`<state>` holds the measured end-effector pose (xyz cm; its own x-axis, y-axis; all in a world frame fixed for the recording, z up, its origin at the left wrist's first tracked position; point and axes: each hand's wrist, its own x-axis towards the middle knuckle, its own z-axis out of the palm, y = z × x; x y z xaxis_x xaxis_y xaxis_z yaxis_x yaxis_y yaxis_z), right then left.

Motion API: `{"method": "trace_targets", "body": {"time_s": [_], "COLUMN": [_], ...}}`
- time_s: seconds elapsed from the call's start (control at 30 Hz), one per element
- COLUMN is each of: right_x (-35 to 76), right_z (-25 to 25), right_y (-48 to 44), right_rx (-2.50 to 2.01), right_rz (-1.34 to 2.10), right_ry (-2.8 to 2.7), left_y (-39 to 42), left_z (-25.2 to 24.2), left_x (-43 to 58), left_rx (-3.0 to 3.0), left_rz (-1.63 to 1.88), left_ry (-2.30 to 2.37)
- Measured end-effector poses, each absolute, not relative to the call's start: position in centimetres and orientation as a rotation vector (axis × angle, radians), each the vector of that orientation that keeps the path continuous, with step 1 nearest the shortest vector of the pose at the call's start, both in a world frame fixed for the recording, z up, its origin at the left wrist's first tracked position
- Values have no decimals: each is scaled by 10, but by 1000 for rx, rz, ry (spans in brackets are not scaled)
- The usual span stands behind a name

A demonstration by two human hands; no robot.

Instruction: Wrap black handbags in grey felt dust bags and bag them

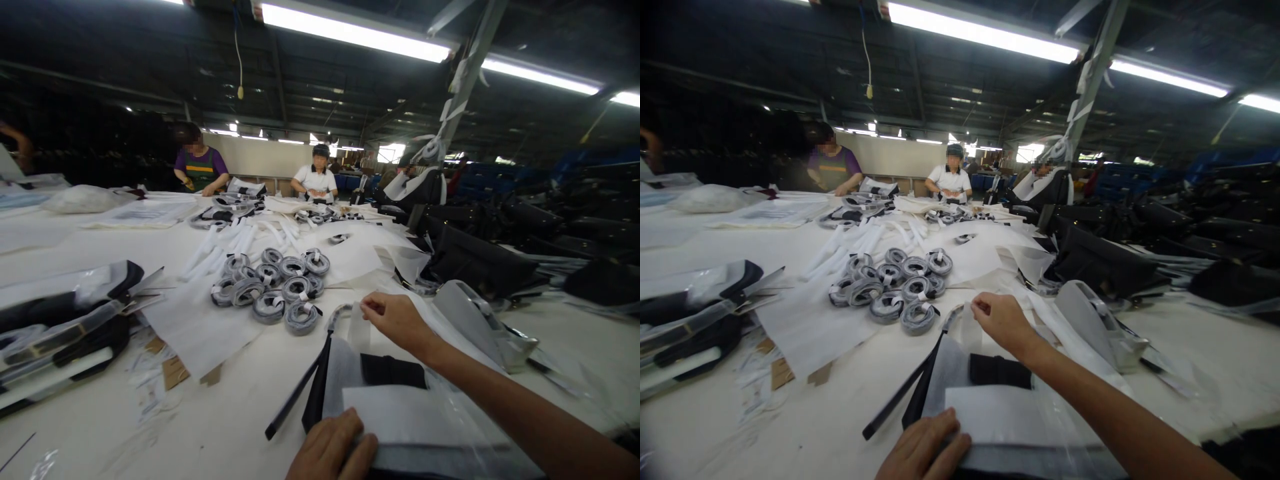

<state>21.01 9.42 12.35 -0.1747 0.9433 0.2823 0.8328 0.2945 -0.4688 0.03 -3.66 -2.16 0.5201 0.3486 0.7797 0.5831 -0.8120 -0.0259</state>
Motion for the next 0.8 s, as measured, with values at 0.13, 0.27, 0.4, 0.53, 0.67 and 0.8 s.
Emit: {"method": "trace_targets", "body": {"time_s": [0.13, 0.27, 0.4, 0.53, 0.67, 0.8], "right_x": [207, 205, 201, 196, 192, 188], "right_z": [124, 123, 112, 90, 72, 68], "right_y": [70, 49, 22, -6, -28, -43], "right_rx": [-1510, -1407, -1314, -1190, -1124, -1137], "right_rz": [261, 323, 280, 156, 43, -99], "right_ry": [-2046, -2027, -2068, -2093, -2148, -2203], "left_y": [-34, -35, -35, -35, -34, -35], "left_z": [-25, -22, -11, -2, 0, 1], "left_x": [-1, 0, 1, 2, 2, 2], "left_rx": [-2482, -2477, -2452, -2411, -2429, -2468], "left_rz": [-1159, -1161, -1195, -1230, -1217, -1243], "left_ry": [-750, -747, -746, -745, -735, -721]}}
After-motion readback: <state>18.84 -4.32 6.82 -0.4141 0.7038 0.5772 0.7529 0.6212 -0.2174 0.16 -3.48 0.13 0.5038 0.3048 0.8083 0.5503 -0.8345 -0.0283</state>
